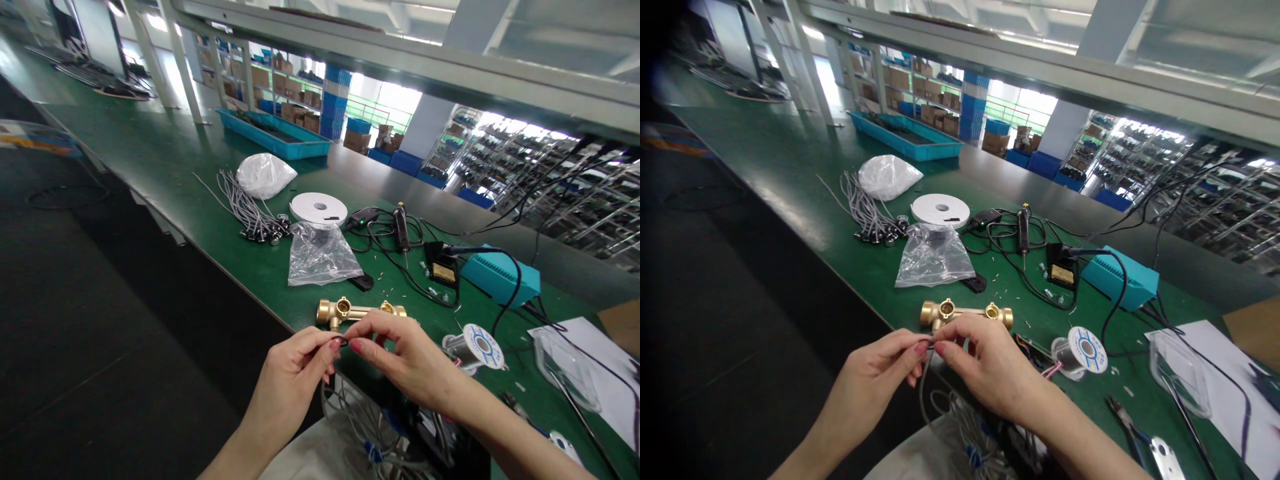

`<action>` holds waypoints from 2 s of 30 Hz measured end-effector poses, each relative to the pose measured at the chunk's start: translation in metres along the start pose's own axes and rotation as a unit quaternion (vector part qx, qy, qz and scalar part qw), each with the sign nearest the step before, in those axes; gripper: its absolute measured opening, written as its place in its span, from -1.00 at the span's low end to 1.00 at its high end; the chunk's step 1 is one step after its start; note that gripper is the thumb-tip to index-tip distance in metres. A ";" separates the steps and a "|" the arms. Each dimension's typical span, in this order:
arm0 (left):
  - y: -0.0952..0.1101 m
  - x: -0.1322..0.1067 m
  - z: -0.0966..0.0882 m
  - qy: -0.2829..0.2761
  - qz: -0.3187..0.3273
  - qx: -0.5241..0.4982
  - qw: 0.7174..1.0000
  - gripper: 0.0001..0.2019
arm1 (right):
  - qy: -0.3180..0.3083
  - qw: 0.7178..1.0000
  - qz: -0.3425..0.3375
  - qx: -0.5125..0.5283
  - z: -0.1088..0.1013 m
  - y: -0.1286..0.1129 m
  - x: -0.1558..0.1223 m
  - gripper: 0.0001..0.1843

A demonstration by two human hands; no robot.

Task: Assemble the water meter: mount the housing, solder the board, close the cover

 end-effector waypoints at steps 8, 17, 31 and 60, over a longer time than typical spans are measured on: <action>0.003 -0.004 0.018 -0.004 0.000 -0.023 1.000 -0.76 | 0.010 0.995 0.073 0.060 -0.014 0.018 -0.011 -0.78; -0.009 -0.006 0.016 -0.014 -0.004 0.020 1.000 -0.75 | 0.027 0.897 -0.066 -0.437 -0.048 0.064 0.000 -0.76; -0.017 -0.005 0.011 -0.033 -0.021 0.058 0.998 -0.72 | -0.035 0.884 -0.067 -0.461 -0.031 0.062 0.009 -0.84; -0.022 -0.009 0.009 -0.039 -0.004 0.075 0.996 -0.73 | -0.007 0.907 -0.024 -0.419 -0.030 0.056 -0.005 -0.72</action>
Point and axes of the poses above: each hand's wrist, its own x-axis towards the middle knuckle, its own z-axis out of the palm, y = z × x, the point moved 3 cm from there along x, towards the middle knuckle, and after that the axes turned 3 degrees about y, right-handed, at the moved point
